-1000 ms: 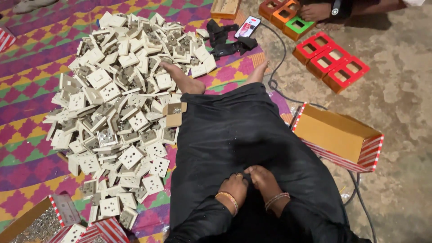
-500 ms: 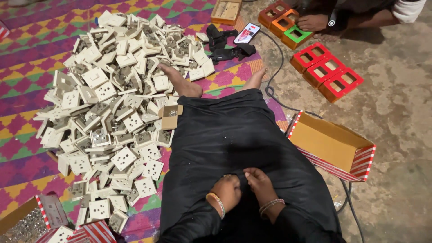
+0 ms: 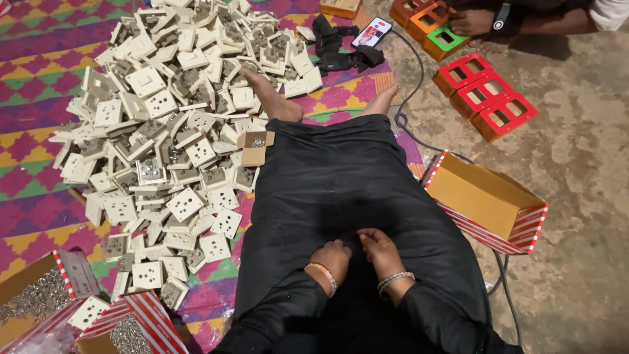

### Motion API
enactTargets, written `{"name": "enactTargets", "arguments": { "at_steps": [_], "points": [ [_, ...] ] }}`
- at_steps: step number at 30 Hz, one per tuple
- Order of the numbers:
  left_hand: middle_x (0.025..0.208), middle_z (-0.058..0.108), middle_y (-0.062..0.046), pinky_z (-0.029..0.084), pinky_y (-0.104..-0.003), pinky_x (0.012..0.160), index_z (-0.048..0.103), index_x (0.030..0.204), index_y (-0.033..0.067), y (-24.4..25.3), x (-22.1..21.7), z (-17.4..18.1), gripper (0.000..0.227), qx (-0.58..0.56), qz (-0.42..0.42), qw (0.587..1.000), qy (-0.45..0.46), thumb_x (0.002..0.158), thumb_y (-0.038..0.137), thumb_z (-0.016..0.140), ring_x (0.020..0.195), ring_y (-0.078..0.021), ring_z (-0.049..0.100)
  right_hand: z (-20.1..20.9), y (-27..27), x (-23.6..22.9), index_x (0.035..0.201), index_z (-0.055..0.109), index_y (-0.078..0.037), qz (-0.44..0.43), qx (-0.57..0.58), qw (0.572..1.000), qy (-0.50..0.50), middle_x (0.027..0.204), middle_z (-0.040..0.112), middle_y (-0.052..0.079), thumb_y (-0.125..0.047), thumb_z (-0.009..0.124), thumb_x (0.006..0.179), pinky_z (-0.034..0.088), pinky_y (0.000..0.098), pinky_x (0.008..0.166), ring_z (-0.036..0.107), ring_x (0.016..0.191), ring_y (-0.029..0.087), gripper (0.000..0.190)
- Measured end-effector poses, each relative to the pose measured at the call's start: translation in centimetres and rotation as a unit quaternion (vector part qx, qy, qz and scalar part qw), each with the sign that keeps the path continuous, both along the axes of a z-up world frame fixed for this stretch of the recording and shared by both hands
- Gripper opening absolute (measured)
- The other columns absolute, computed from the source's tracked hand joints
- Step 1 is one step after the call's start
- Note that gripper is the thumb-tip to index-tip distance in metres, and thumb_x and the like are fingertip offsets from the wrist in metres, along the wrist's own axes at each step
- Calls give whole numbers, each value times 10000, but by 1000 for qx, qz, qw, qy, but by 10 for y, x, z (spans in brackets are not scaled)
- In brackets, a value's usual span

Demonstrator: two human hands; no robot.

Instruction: The person sits on the floor and repeatedly picks up small metal pins, inserting them into white plastic electrical socket housings. The person handles the components by hand, working on a pile of sockets and a box of pins on a colorful mat.

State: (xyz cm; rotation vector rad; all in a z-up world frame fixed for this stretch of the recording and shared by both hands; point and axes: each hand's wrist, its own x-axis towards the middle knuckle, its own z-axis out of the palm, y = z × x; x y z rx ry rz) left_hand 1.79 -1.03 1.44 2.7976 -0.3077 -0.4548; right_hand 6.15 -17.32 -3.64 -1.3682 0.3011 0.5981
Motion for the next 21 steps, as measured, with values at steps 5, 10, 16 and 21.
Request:
{"name": "enactTargets", "arguments": {
  "at_steps": [5, 10, 16, 21],
  "points": [
    [1125, 661, -154, 566, -420, 837, 707, 995, 41, 6, -4, 3, 192, -24, 13, 999, -34, 812, 41, 649, 1042, -314, 640, -3, -1, 0, 1118, 710, -38, -4, -2, 1000, -14, 699, 561, -37, -161, 633, 947, 376, 217, 520, 452, 556, 58, 225],
    [1130, 647, -158, 573, -412, 798, 693, 995, 40, 3, -8, -3, 219, 18, 8, 998, -52, 777, 40, 668, 1027, -310, 638, 0, 0, -2, 1121, 708, -36, -9, 5, 1000, -6, 705, 570, -37, -157, 635, 951, 376, 214, 525, 459, 569, 54, 222],
    [1070, 653, -146, 579, -410, 803, 659, 1003, 33, 0, -3, -25, 150, 57, 15, 998, -30, 856, 60, 645, 1004, -305, 652, 12, 0, -1, 1121, 708, -34, -5, 6, 1000, -7, 720, 582, -40, -154, 632, 952, 389, 214, 535, 466, 581, 53, 221],
    [1049, 657, -171, 579, -421, 807, 658, 983, 26, 7, -4, -19, 174, -8, 32, 998, -56, 812, 47, 641, 995, -338, 662, 19, -1, -3, 1122, 707, -40, -4, 6, 1000, -5, 726, 571, -46, -167, 625, 963, 391, 208, 549, 461, 589, 48, 220]
  ]
}}
